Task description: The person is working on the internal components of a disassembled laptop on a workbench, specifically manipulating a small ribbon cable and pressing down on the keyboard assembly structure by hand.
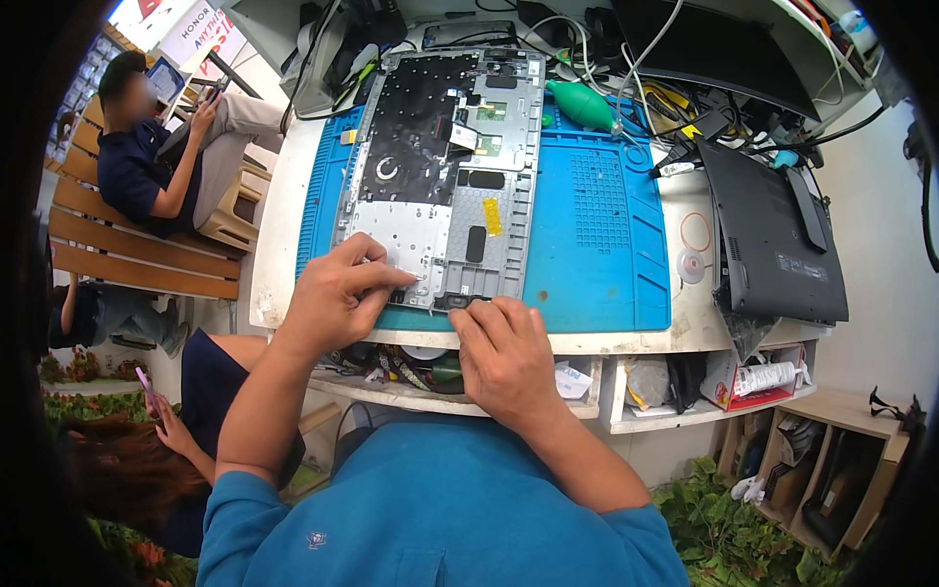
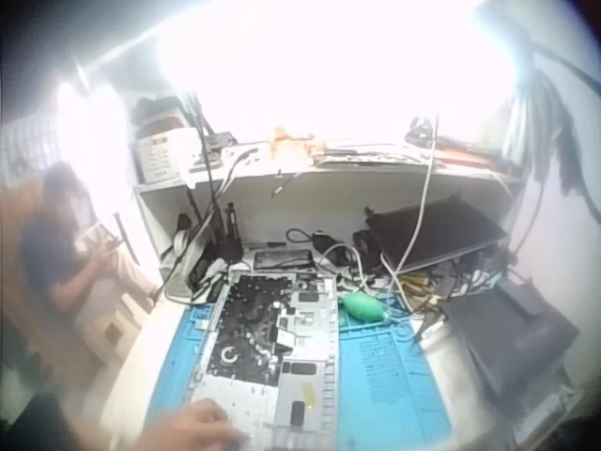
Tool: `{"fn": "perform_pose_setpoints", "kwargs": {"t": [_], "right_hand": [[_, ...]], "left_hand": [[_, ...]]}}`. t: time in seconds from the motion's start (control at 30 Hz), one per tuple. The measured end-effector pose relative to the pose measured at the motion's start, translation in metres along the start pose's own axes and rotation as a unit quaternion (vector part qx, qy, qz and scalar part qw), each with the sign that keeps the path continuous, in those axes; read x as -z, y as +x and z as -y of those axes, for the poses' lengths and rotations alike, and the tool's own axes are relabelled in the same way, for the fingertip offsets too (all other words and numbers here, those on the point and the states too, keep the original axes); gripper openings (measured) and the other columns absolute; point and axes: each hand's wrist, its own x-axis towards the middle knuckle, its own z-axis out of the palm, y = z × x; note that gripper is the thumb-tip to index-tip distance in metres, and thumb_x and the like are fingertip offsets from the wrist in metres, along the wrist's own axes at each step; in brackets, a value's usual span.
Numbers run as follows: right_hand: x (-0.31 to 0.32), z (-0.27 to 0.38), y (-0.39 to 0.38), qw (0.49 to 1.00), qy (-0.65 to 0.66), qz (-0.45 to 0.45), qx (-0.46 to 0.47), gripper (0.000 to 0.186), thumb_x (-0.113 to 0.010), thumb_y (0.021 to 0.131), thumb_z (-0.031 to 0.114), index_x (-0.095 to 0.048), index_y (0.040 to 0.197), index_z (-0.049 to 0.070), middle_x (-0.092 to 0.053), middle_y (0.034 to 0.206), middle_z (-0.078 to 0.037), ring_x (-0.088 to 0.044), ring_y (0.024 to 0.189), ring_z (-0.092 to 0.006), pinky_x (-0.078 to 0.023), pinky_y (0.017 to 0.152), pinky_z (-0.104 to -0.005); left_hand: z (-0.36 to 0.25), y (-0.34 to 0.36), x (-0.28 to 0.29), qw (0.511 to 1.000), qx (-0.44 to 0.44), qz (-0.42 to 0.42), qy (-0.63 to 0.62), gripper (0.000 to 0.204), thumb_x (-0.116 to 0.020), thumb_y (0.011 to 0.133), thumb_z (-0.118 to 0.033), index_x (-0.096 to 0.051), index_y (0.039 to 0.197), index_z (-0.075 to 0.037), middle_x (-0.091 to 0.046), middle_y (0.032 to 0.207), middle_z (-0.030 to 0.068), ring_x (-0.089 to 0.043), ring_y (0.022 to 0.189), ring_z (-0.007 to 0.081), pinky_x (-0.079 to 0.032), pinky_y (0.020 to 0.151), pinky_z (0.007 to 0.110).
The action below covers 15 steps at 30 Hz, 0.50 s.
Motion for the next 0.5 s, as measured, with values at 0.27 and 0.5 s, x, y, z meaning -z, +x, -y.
{"fn": "perform_pose_setpoints", "kwargs": {"t": [0.27,0.5], "right_hand": [[0.000,0.001,0.000,1.000,-0.008,-0.002,0.002,0.042,-0.080,0.082,-0.001,-0.076,0.124,0.003,-0.070,0.117,-0.008,-0.065,0.111,-0.0313,-0.050,0.087,-0.0449],[0.000,0.001,0.001,1.000,-0.002,0.000,0.002,0.042,-0.080,0.082,-0.002,-0.076,0.123,0.003,-0.070,0.115,-0.008,-0.064,0.110,-0.0313,-0.049,0.086,-0.0448]], "left_hand": [[-0.002,-0.006,-0.015,0.995,-0.046,-0.062,0.070,0.036,-0.082,0.083,0.002,-0.090,0.109,-0.022,-0.070,0.102,0.0031,-0.073,0.080,0.0252,-0.060,0.071,0.039],[0.006,-0.003,-0.001,0.996,-0.047,-0.049,0.049,0.036,-0.081,0.086,0.004,-0.090,0.113,-0.019,-0.071,0.104,0.0060,-0.074,0.081,0.0268,-0.060,0.073,0.038]]}}
